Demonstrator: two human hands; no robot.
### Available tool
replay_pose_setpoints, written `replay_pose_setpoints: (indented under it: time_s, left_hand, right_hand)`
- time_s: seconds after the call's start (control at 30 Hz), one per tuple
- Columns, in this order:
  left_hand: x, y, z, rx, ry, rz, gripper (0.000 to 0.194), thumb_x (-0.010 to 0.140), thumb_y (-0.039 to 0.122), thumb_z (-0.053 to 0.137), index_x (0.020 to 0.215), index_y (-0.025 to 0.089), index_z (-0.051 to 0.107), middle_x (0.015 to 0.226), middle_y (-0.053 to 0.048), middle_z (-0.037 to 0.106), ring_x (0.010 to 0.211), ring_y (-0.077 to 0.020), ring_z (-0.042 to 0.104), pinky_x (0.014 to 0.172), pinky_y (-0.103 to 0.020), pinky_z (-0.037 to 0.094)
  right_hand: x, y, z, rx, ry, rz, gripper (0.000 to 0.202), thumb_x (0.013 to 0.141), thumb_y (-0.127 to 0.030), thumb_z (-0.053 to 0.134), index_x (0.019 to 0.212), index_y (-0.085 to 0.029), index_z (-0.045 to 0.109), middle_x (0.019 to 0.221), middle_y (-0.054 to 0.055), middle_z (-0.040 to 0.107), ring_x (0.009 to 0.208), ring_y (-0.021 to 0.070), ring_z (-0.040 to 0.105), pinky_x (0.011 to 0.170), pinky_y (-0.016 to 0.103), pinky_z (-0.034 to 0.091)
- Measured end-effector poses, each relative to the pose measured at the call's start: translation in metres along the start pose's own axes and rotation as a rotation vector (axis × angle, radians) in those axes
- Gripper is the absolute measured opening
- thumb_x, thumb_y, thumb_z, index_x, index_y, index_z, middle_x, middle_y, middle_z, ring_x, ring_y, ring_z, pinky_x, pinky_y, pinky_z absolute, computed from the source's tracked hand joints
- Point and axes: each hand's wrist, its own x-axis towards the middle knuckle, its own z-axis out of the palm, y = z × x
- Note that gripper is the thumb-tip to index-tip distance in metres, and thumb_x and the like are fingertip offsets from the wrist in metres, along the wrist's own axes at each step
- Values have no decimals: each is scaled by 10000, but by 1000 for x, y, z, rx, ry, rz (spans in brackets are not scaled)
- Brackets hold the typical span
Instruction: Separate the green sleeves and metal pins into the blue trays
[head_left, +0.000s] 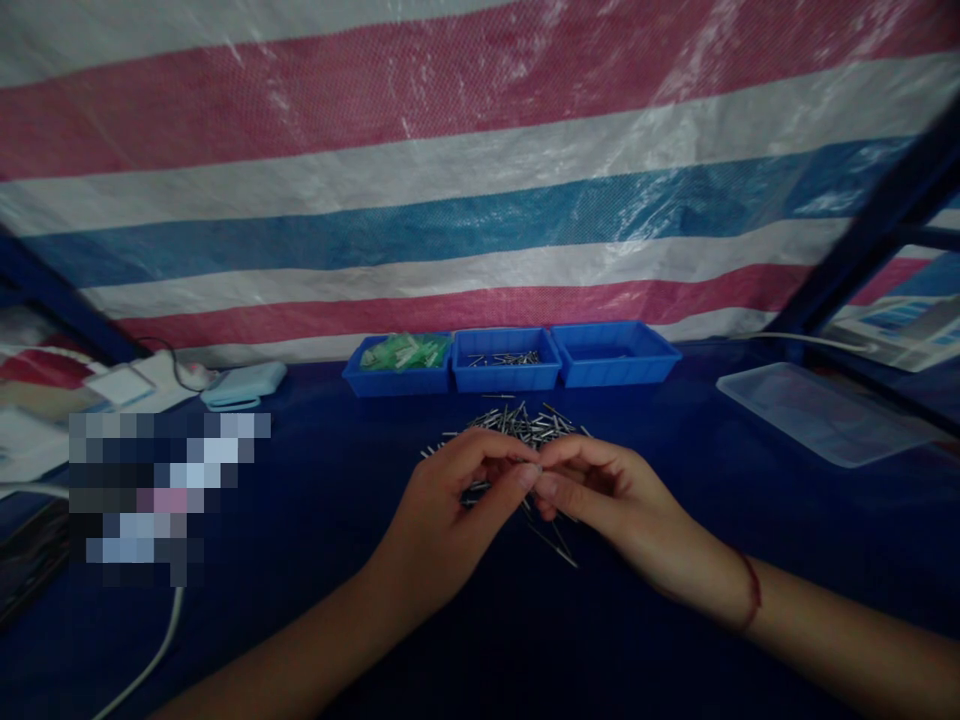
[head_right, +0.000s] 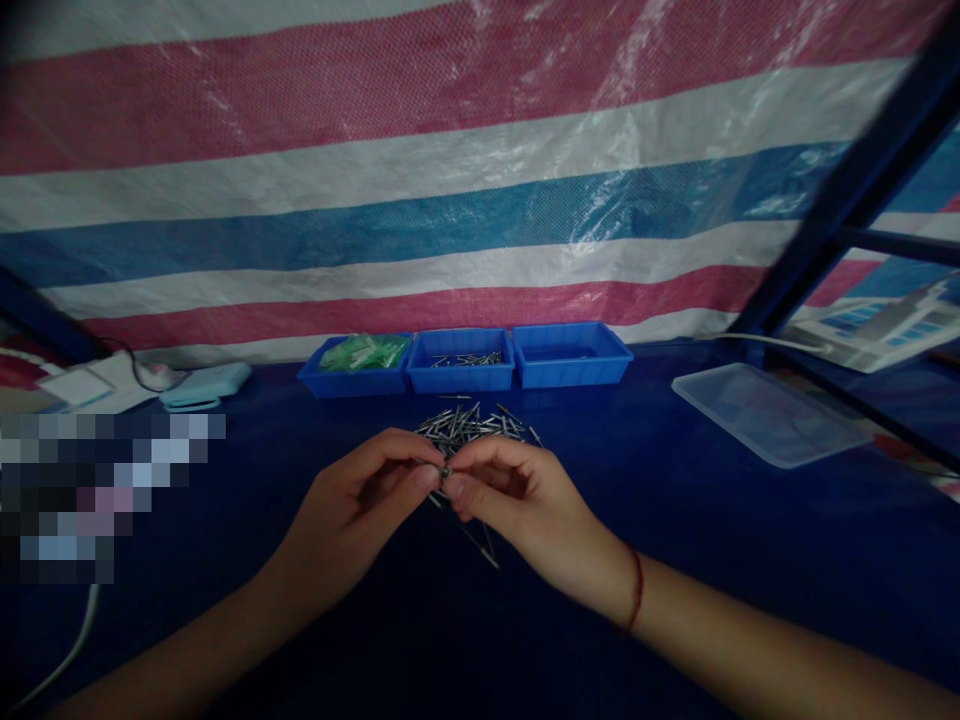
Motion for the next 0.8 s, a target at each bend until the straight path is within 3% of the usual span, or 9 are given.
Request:
replay_pose_setpoints:
  time_s: [0.3, 0.63, 0.8]
  left_hand:
    - [1, 1, 0, -5, -5, -5, 107, 858, 176, 534, 911, 219, 617, 830, 35, 640, 733, -89, 604, 668, -189, 471]
    - [1, 0, 1, 52, 12, -96, 107, 855, 220, 530, 910, 208, 621, 805, 15, 641, 722, -114, 604, 666, -226, 465]
    - [3, -4, 2, 31, -41, -167, 115, 840, 234, 532, 885, 190, 628, 822, 0, 642, 727, -127, 588, 685, -252, 458]
  right_hand:
    - [0, -2, 0, -8, 30, 39, 116, 742, -261, 683, 821, -185, 645, 644, -32, 618, 583, 67, 575, 548, 186, 465]
    - [-1, -3, -3, -96, 77, -106, 78, 760, -224, 662, 798, -178, 612, 649, -29, 611, 568, 53, 548, 525, 166, 440]
    - [-1, -2, -4, -191, 109, -232, 52, 772, -179, 637, 813, -186, 606, 680, -28, 609, 591, 56, 555, 547, 173, 456]
